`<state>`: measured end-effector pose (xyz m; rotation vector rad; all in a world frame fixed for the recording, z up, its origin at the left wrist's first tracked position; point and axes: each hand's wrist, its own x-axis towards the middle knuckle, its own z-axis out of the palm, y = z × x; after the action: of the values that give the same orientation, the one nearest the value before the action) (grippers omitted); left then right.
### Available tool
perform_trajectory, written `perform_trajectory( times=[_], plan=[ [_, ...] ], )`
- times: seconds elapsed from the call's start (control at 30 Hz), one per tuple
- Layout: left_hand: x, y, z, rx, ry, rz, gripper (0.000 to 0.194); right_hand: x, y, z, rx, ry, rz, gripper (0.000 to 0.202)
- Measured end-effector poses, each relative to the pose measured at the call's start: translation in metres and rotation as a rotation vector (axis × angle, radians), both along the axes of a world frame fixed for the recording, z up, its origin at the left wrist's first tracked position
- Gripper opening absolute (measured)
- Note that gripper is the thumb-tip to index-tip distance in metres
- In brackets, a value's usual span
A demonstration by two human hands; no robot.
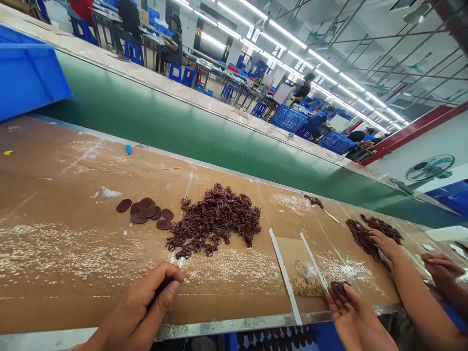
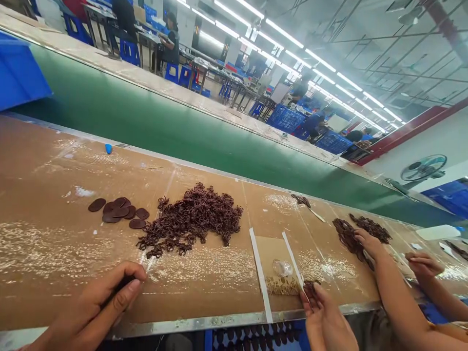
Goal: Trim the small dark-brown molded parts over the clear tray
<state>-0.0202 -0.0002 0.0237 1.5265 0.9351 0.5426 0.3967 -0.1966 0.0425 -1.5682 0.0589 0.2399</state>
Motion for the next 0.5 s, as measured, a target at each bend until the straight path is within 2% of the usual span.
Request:
perform_trajectory(
  times=[0.13,0.23,0.37,0.5],
  plan=[
    [0.002,-0.003,0.002,0.051,0.046,0.008,0.036,0.004,0.018,0.003,0.008,0.116,-0.038,0.032],
    [0.001,-0.001,0.002,0.076,0.041,-0.009,0.034,-0.002,0.03,0.009,-0.01,0.134,-0.053,0.032],
    [-0.003,0.003,-0.006,0.157,0.031,-0.076,0.028,-0.003,0.036,0.014,-0.039,0.132,-0.05,0.034],
    [-0.006,0.003,-0.014,0.219,0.045,-0.095,0.022,0.002,0.034,0.009,-0.098,0.027,0.028,0.037]
  ],
)
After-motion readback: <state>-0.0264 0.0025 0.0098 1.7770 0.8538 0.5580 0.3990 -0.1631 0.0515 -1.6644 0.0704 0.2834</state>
